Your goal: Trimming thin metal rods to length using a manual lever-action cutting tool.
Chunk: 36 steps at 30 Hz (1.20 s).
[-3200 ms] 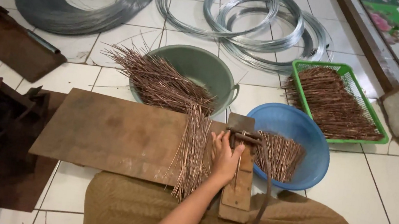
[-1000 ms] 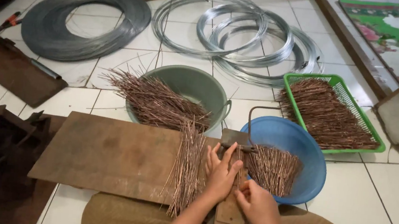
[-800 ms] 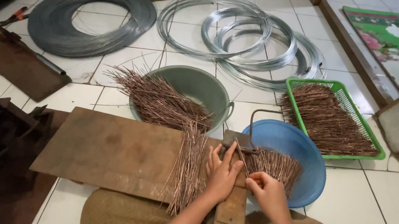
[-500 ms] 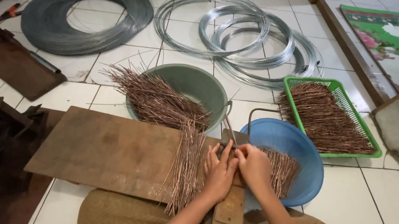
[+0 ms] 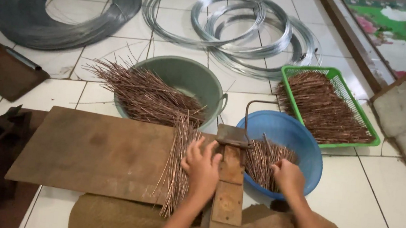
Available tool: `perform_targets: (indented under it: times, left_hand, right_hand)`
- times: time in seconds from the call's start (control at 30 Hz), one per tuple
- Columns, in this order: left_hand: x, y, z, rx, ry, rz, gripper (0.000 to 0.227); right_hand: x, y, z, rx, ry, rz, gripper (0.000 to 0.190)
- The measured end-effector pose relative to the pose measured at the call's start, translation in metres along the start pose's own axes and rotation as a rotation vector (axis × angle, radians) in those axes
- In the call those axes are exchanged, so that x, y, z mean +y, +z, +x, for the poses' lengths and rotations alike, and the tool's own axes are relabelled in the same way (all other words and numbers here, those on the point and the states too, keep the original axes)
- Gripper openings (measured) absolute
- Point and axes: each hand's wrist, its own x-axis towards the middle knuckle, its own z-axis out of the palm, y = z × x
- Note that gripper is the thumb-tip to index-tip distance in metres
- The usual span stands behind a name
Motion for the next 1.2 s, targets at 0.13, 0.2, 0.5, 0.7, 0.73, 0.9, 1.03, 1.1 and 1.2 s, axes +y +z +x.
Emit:
perform_targets:
  times: [0.13, 0.2, 0.5, 0.7, 0.73, 0.9, 1.03, 1.1, 1.2]
  left_hand:
    - [-0.058, -0.008, 0.026, 0.085, -0.051, 0.160, 0.031]
    - [-0.064, -0.036, 0.023, 0.084, -0.103, 0.250, 0.033]
    - [-0.088, -0.067, 0.016, -0.165, -0.261, 0.310, 0.035]
    - [-0.081, -0.074, 0.018, -0.198, -0.344, 0.153, 0.030]
    - [-0.088, -0.071, 0.020, -0.201, -0.352, 0.120, 0.029]
    - [-0.100, -0.049, 0.023, -0.178, -0.409, 0.136, 0.028]
    - [-0.076, -0.064, 0.012, -0.090, -0.388, 0.114, 0.028]
    - [-0.082, -0.062, 0.012, -0.069, -0.395, 0.153, 0.027]
    - [-0.081, -0.062, 0.011, -0.002, -0.371, 0.247, 0.026]
  right_hand:
    - [-0.015, 0.019, 0.004, 0.002, -0.082, -0.269, 0.030]
    - [-0.018, 0.028, 0.008, -0.031, -0.099, -0.276, 0.028]
    - [0.004, 0.076, 0.037, -0.164, -0.160, -0.412, 0.028]
    - [-0.037, 0.012, -0.009, -0.192, -0.123, -0.269, 0.040]
    - [-0.037, 0.009, -0.011, -0.189, -0.119, -0.234, 0.043]
    - [-0.034, 0.010, -0.011, -0.218, -0.119, -0.219, 0.034]
    - [-0.040, -0.002, -0.019, -0.217, -0.127, -0.152, 0.033]
    - [-0.043, -0.011, -0.025, -0.216, -0.125, -0.141, 0.033]
    - [-0.046, -0.018, -0.029, -0.207, -0.131, -0.128, 0.031]
